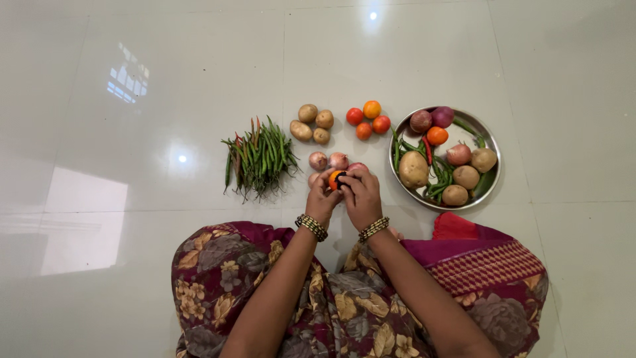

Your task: The person sits on the floor and peels tomatoes using a small knife. They hold a tomato in one hand and carefully remove the skin with the other, placing the peeled tomato aside.

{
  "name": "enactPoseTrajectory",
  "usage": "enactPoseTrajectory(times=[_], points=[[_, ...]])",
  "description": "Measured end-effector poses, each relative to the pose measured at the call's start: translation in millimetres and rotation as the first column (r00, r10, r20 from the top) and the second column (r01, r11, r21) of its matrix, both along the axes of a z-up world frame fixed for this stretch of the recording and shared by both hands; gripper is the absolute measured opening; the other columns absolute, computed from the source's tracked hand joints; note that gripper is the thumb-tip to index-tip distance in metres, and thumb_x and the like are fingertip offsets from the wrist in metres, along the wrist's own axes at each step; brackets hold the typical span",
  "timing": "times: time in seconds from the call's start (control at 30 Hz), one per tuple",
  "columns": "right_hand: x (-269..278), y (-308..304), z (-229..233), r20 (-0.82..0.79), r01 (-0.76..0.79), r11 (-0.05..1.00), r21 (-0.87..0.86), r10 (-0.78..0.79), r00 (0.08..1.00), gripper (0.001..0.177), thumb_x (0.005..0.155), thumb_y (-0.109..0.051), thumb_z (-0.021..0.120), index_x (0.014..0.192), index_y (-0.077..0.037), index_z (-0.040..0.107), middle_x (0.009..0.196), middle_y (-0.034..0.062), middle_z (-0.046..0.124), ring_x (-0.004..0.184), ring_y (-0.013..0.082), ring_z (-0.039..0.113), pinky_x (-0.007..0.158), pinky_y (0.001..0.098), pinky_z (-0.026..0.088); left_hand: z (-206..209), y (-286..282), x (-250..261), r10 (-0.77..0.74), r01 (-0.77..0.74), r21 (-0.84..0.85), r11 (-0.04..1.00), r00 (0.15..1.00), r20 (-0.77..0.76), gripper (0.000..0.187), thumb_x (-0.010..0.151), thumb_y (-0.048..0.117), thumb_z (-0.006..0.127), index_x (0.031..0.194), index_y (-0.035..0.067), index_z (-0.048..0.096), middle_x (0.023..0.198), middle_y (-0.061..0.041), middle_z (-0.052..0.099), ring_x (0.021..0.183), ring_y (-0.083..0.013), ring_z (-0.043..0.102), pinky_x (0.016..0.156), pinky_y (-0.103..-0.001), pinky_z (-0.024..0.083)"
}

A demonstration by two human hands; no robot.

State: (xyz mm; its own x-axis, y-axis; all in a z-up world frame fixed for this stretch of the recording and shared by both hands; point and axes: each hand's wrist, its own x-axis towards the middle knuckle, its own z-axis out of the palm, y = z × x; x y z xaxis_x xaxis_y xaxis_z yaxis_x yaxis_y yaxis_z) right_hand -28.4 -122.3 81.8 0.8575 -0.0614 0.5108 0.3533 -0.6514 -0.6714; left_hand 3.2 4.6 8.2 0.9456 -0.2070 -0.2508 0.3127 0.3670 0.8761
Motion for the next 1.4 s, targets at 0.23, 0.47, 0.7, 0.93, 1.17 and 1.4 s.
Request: enactPoseTrajectory(times=[0.23,0.47,0.7,0.93,1.17,1.4], points=[[16.4,-21.9,-30.4,-0.144,0.026,0.993,0.119,-0.009,0.990,0.014,0.094,-0.008,0.066,0.106,-0.007,0.075,0.111,0.0099,0.067,0.105,0.0290,0.064,0.094,0.0394,0.052,-5.0,-4.3,-7.9,-0.083,0.084,-0.002,0.996,0.993,0.078,0.064,0.090,-0.008,0.067,0.148,0.005,0.043,0.128,-0.011,0.059,0.116,-0.0176,0.063,0.101,-0.033,0.055],[36.6,-41.9,-89.8,-0.515,0.351,0.426,0.834,0.369,0.774,0.024,0.105,-0.021,0.057,0.108,-0.002,0.072,0.099,0.0033,0.071,0.085,0.0116,0.067,0.076,0.0279,0.056,5.9,-6.7,-15.8,-0.119,0.120,-0.053,0.991,0.992,0.034,0.064,0.089,0.000,0.070,0.147,0.004,0.042,0.134,-0.011,0.058,0.123,-0.0192,0.060,0.104,-0.034,0.054],[29.3,-27.6,-96.8,-0.570,0.392,0.512,0.764,0.254,0.781,0.024,0.106,-0.020,0.057,0.115,-0.004,0.072,0.100,0.0031,0.069,0.082,0.0114,0.061,0.073,0.0284,0.052,-6.6,-4.9,-8.7,0.008,-0.038,-0.175,0.984,0.986,-0.168,0.059,0.090,0.011,0.071,0.142,0.005,0.043,0.130,-0.012,0.061,0.114,-0.0192,0.065,0.095,-0.037,0.059],[8.6,-10.6,-42.5,-0.220,0.108,0.970,0.217,-0.059,0.974,0.017,0.093,-0.008,0.069,0.110,-0.007,0.075,0.112,0.0087,0.066,0.107,0.0260,0.065,0.094,0.0378,0.053,-24.4,-2.6,-2.0,0.073,-0.113,-0.215,0.970,0.980,-0.187,0.040,0.099,0.012,0.071,0.130,0.003,0.048,0.121,-0.014,0.062,0.095,-0.0174,0.063,0.085,-0.033,0.055],[-6.7,5.9,1.7,-0.014,-0.045,0.997,-0.061,0.044,0.999,0.023,0.085,-0.004,0.073,0.108,-0.007,0.073,0.118,0.0105,0.062,0.112,0.0325,0.059,0.097,0.0430,0.050,-5.8,3.8,-1.9,0.067,-0.145,-0.341,0.929,0.971,-0.229,0.034,0.100,0.016,0.059,0.131,0.019,0.045,0.123,-0.003,0.059,0.103,-0.0166,0.062,0.086,-0.035,0.056],[0.8,-0.6,-4.1,-0.037,0.005,0.999,-0.044,-0.006,0.999,0.018,0.089,-0.006,0.072,0.106,-0.008,0.075,0.112,0.0082,0.064,0.108,0.0309,0.058,0.096,0.0419,0.049,-0.6,0.9,-5.7,-0.043,-0.056,-0.339,0.939,0.959,-0.279,0.034,0.100,0.018,0.059,0.131,0.017,0.046,0.121,-0.008,0.059,0.100,-0.0205,0.062,0.085,-0.038,0.058]])
